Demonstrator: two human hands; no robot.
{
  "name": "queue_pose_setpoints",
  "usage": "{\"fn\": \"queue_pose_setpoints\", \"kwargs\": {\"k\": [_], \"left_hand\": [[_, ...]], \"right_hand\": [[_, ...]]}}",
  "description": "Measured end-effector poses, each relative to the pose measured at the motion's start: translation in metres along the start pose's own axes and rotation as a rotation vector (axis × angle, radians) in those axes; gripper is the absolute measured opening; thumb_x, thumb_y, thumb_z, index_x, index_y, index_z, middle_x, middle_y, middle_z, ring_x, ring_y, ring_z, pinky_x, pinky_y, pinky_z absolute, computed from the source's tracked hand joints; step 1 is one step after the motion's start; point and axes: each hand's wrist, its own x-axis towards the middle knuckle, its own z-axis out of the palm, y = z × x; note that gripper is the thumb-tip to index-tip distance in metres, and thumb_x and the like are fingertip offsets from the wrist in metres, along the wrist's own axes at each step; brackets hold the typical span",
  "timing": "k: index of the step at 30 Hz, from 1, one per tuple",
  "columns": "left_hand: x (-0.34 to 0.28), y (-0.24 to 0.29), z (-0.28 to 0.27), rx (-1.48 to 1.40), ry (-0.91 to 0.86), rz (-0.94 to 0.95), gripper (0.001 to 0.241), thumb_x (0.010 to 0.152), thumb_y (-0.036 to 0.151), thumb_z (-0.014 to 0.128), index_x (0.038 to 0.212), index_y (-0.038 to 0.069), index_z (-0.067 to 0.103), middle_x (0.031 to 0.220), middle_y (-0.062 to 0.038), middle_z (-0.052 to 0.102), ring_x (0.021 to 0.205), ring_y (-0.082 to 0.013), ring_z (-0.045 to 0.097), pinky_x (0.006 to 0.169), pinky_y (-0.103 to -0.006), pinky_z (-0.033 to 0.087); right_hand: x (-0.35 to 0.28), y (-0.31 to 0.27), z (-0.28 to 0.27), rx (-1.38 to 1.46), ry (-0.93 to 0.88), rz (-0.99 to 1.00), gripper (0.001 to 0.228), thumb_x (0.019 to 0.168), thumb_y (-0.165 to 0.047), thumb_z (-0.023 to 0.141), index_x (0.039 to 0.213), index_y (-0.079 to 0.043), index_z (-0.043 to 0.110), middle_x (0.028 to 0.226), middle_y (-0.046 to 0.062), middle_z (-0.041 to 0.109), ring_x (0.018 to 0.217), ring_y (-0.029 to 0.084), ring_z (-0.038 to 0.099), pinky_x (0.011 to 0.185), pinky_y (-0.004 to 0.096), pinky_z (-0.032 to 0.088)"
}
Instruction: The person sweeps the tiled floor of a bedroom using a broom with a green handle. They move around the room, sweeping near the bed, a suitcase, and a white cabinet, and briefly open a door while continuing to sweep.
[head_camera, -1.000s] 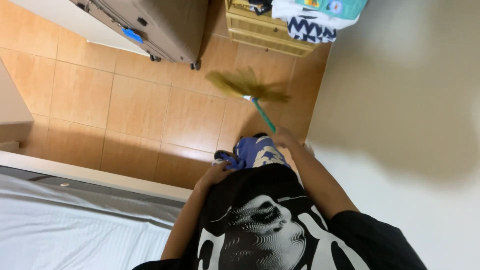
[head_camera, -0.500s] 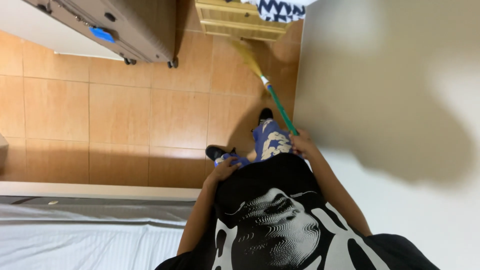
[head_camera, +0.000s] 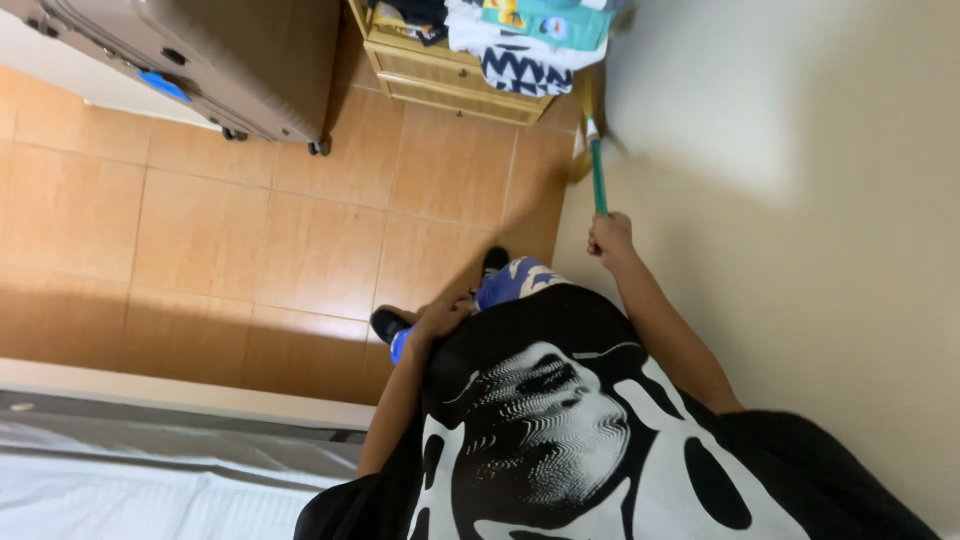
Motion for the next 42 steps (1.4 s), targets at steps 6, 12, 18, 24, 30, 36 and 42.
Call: {"fn": "queue_pose_setpoints", "kwargs": {"k": [6,12,18,24,30,36,42], "left_hand": [[-0.019,0.023,0.007,-0.137,0.221,-0.158,0.05,0.095,0.044,0.063,0.133,0.012,0.065,0.113,-0.017,0.075,0.107,-0.0309,0.073,0.092,-0.0409,0.056],[-0.052,0.05,0.011,-0.146,0.408,-0.217,0.05,0.095,0.044,0.063,0.134,0.011,0.061,0.119,-0.02,0.072,0.11,-0.0358,0.07,0.093,-0.0437,0.055],[-0.081,0.064,0.019,-0.093,0.443,-0.447,0.048,0.096,0.045,0.063,0.133,0.016,0.063,0.115,-0.02,0.074,0.109,-0.0376,0.069,0.094,-0.0452,0.053],[-0.077,0.071,0.019,-0.137,0.498,-0.389,0.045,0.092,0.041,0.064,0.129,0.015,0.066,0.111,-0.018,0.074,0.108,-0.0359,0.07,0.095,-0.0442,0.053],[-0.048,0.085,0.002,-0.049,0.443,-0.448,0.049,0.091,0.044,0.066,0.129,0.013,0.065,0.114,-0.021,0.073,0.109,-0.0377,0.069,0.095,-0.0442,0.054],[-0.053,0.081,-0.018,0.019,0.5,-0.409,0.046,0.093,0.042,0.065,0.128,0.011,0.066,0.113,-0.02,0.075,0.11,-0.0367,0.07,0.098,-0.0436,0.053],[-0.065,0.075,-0.032,-0.073,0.458,-0.457,0.044,0.091,0.04,0.064,0.127,0.014,0.065,0.111,-0.018,0.075,0.109,-0.0355,0.069,0.095,-0.0436,0.053]], "right_hand": [[0.104,-0.05,0.004,-0.163,-0.086,-0.254,0.009,0.099,-0.007,0.048,0.095,-0.001,0.053,0.066,0.008,0.052,0.048,0.016,0.05,0.039,0.035,0.044],[0.147,-0.092,-0.001,-0.582,0.022,-0.257,0.004,0.096,-0.009,0.055,0.093,-0.005,0.055,0.068,0.007,0.06,0.052,0.019,0.06,0.044,0.037,0.055],[0.224,-0.047,-0.008,-0.71,-0.192,0.1,0.014,0.096,-0.005,0.054,0.082,-0.002,0.054,0.062,0.007,0.052,0.049,0.018,0.05,0.045,0.037,0.053],[0.161,0.037,0.028,-0.924,-0.364,0.218,0.012,0.097,-0.013,0.059,0.095,-0.001,0.057,0.06,0.01,0.051,0.045,0.02,0.046,0.041,0.037,0.041],[0.15,0.069,0.046,-0.898,-0.516,0.362,0.009,0.092,-0.011,0.061,0.088,-0.003,0.061,0.059,0.011,0.054,0.045,0.023,0.05,0.042,0.038,0.044],[0.149,0.068,0.09,-0.864,-0.677,0.461,0.012,0.089,-0.009,0.062,0.08,-0.001,0.065,0.061,0.01,0.059,0.046,0.024,0.055,0.044,0.039,0.048],[0.228,0.125,0.145,-0.647,-0.992,0.371,0.013,0.099,-0.006,0.063,0.088,-0.009,0.057,0.07,-0.002,0.055,0.057,0.009,0.05,0.05,0.023,0.04]]}}
